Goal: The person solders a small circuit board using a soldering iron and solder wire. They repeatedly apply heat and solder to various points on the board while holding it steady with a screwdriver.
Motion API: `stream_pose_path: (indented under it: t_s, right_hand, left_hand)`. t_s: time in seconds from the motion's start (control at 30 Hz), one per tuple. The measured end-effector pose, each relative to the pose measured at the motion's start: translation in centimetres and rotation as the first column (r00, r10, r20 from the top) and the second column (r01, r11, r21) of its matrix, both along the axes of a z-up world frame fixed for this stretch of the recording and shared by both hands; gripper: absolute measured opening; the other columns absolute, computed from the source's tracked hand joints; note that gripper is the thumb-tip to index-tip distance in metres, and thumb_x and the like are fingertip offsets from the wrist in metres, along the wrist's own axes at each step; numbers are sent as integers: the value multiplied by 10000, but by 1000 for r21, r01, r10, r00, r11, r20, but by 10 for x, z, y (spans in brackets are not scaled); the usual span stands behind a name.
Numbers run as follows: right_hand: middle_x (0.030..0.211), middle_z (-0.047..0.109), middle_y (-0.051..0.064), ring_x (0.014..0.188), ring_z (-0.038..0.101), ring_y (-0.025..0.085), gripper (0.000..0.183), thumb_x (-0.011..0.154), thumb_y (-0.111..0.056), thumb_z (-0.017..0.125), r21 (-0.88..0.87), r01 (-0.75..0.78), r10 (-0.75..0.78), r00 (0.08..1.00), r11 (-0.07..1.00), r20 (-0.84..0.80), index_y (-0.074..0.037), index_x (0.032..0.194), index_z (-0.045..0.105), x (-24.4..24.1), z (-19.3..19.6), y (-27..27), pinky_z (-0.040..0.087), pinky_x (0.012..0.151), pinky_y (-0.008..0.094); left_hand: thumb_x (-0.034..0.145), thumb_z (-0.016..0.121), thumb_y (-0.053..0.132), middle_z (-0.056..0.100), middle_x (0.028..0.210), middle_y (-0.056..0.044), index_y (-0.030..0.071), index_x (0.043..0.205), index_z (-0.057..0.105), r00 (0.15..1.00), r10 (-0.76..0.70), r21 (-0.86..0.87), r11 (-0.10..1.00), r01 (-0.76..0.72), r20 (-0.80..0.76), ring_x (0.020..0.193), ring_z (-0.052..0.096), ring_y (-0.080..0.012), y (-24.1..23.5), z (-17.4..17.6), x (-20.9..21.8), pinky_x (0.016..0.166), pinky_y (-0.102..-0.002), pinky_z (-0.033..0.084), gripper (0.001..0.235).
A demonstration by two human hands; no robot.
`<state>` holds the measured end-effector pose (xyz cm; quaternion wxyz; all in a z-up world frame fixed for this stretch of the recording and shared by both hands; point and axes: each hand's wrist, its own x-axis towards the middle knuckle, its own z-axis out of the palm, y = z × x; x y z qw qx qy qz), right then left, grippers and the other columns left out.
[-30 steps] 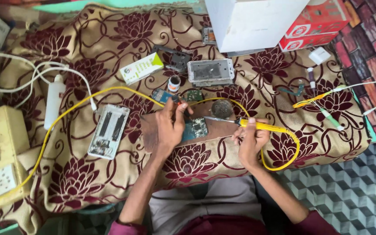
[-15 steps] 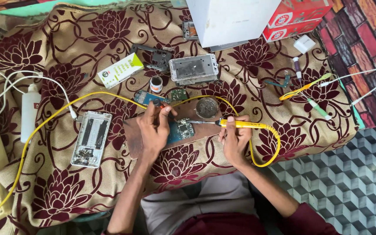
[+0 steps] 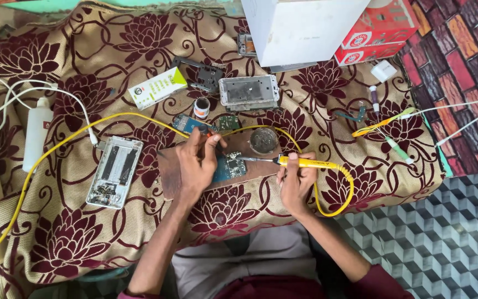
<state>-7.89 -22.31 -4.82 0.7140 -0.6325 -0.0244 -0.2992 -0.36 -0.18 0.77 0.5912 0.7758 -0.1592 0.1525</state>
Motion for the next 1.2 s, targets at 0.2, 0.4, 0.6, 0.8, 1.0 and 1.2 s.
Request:
stream_pose_path:
  t_s: [0.2,0.4,0.6,0.8,1.0,1.2]
  right_hand:
    - [590,479,9,403,448,44,239,1078,-66,536,-120,10,-4,998,993,56,-81,850,466,13,7,-2,395,304,188]
    - [747,517,12,552,449,74,217,1036,8,611,-397,106,-49,987,912,150,-62,862,502,40,21,-12,385,459,210]
    - [719,448,20,574,369,84,290,996,50,654,-442,154,-99,984,884,146,-78,794,489,43,19,-8,306,529,216]
    - [620,532,11,421,450,42,221,985,0,619,-161,80,-83,996,984,-11,-52,804,502,29,17,5,368,340,193]
    - [645,501,21,420,418,37,146,1055,-65,537,157,86,-73,994,984,-84,-26,920,499,18,22,8,355,316,200]
    - [693,473,26,442,427,50,162,1107,-120,522,89,63,-66,997,994,35,-26,1003,441,13,15,0,376,346,208]
  left_hand:
    - [1073,537,165,760,759,-60,49,921,602,999,-19,-14,1000,19,30,529,654,-58,-1,-1,1,465,-265,530,201]
    - [1071,520,195,764,734,-62,67,872,601,1000,3,1,1000,-3,4,454,630,-77,-1,-5,5,413,-264,521,251]
    - [1082,507,184,754,734,-58,74,911,619,1000,-10,-33,999,10,17,473,649,-72,-2,-7,3,463,-272,519,232]
    - [1069,501,169,755,738,-57,65,907,617,1000,-2,-19,1000,2,19,433,610,-84,-1,-7,3,424,-284,486,225]
    - [1088,503,185,753,742,-57,75,934,619,999,-4,-35,999,6,50,455,630,-60,-2,-13,7,447,-268,517,222]
    - [1069,526,192,760,723,-72,64,889,608,1000,16,6,1000,-16,-3,417,608,-79,-2,-14,8,399,-275,478,235]
